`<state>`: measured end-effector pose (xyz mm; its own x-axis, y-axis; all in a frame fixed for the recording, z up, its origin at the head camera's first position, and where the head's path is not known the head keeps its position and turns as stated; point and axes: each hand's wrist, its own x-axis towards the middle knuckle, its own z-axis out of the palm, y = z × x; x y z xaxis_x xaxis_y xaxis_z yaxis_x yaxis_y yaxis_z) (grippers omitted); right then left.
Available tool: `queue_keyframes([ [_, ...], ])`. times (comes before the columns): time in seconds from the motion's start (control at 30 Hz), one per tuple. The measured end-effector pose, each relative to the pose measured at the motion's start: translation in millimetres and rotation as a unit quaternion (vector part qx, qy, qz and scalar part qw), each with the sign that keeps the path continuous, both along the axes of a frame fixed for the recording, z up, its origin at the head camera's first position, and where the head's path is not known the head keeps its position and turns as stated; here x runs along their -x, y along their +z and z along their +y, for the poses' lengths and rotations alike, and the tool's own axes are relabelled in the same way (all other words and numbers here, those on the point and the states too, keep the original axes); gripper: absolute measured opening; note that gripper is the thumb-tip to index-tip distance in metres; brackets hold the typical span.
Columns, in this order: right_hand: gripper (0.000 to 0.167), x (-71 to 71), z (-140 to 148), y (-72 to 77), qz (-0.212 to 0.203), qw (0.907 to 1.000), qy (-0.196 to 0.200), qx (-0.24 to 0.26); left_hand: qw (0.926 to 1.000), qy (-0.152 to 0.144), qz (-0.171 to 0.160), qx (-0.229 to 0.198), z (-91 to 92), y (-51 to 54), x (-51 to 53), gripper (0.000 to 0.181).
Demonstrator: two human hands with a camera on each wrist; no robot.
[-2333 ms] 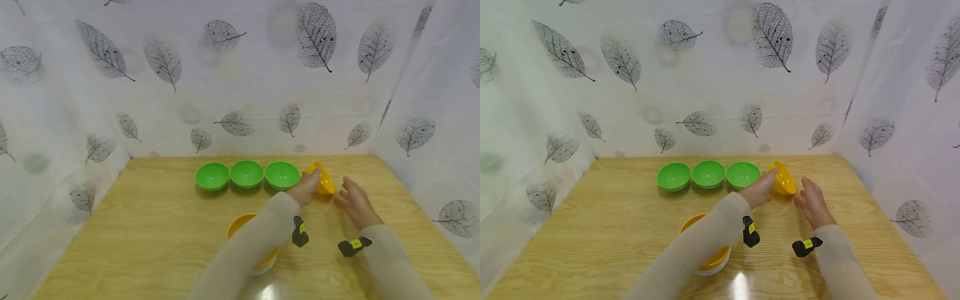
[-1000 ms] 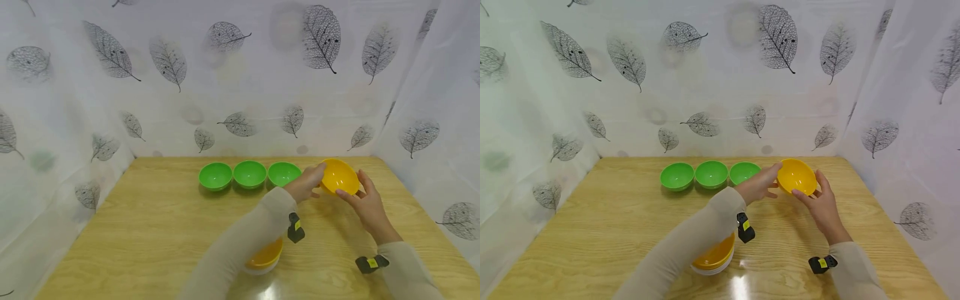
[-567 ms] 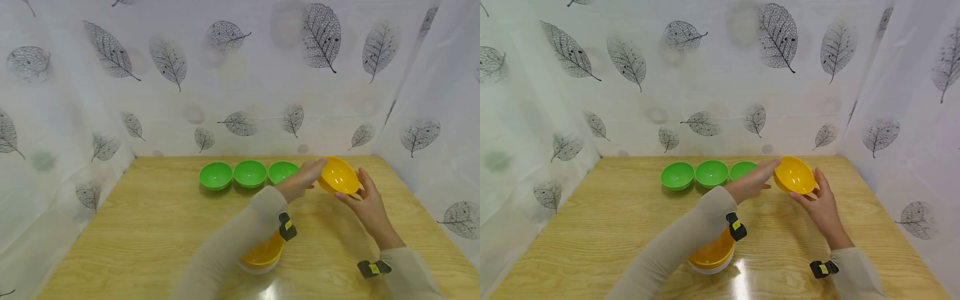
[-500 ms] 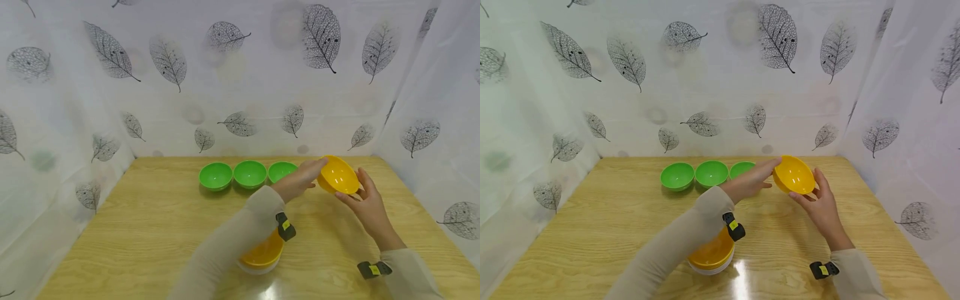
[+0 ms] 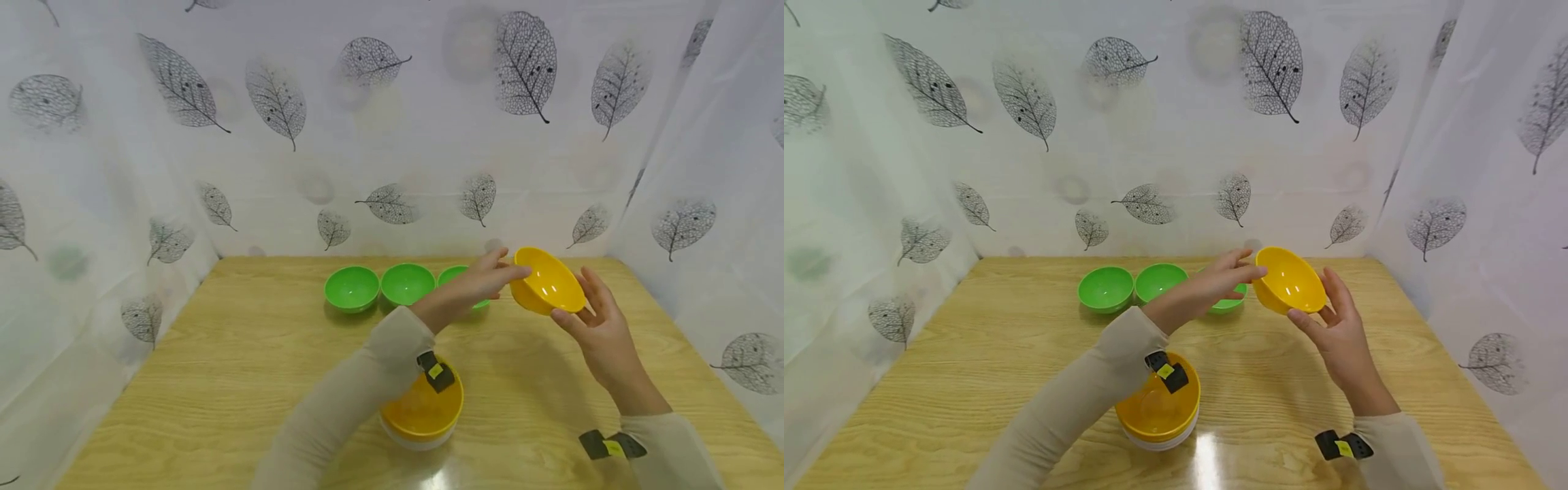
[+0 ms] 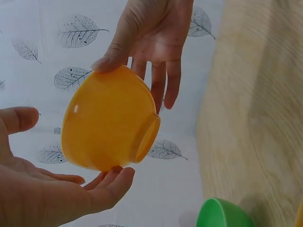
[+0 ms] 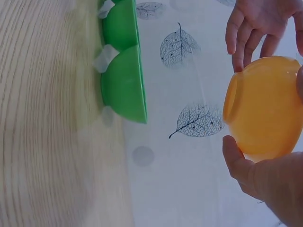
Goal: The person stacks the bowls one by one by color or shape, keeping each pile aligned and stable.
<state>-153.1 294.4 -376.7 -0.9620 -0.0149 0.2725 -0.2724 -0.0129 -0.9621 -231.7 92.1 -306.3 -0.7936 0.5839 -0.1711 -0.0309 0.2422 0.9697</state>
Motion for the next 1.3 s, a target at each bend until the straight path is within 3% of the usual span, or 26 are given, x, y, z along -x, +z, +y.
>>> queue_keyframes([
  [0.27, 0.079, -4.4, -11.6, 7.8, 0.020, 0.9996, 0.019, 0.007, 0.9975, -0.045, 0.055, 0.007, -21.8, -0.7, -0.9, 0.076],
  [0.4, 0.078, -7.9, -14.5, 11.0, 0.027, 0.9993, 0.026, 0.003, 0.9976, -0.035, 0.059, -0.012, -32.0, 1.1, -4.2, 0.070],
  [0.7, 0.075, -9.7, -26.5, 16.7, 0.040, 0.9976, 0.056, -0.002, 0.9949, 0.036, 0.094, -0.009, -47.7, 2.7, -17.9, 0.058],
  [0.87, 0.073, -9.4, -37.7, 21.1, 0.042, 0.9974, 0.059, -0.008, 0.9905, 0.037, 0.131, -0.024, -59.1, -0.5, -20.1, 0.058],
  [1.07, 0.072, -8.7, -51.1, 25.6, 0.055, 0.9952, 0.081, 0.013, 0.9855, 0.013, 0.165, -0.037, -78.0, -3.6, -20.3, 0.067],
  [1.3, 0.077, -12.6, -63.6, 27.0, 0.053, 0.9942, 0.094, 0.003, 0.9855, -0.005, 0.162, -0.051, -101.1, -7.3, -26.0, 0.064],
])
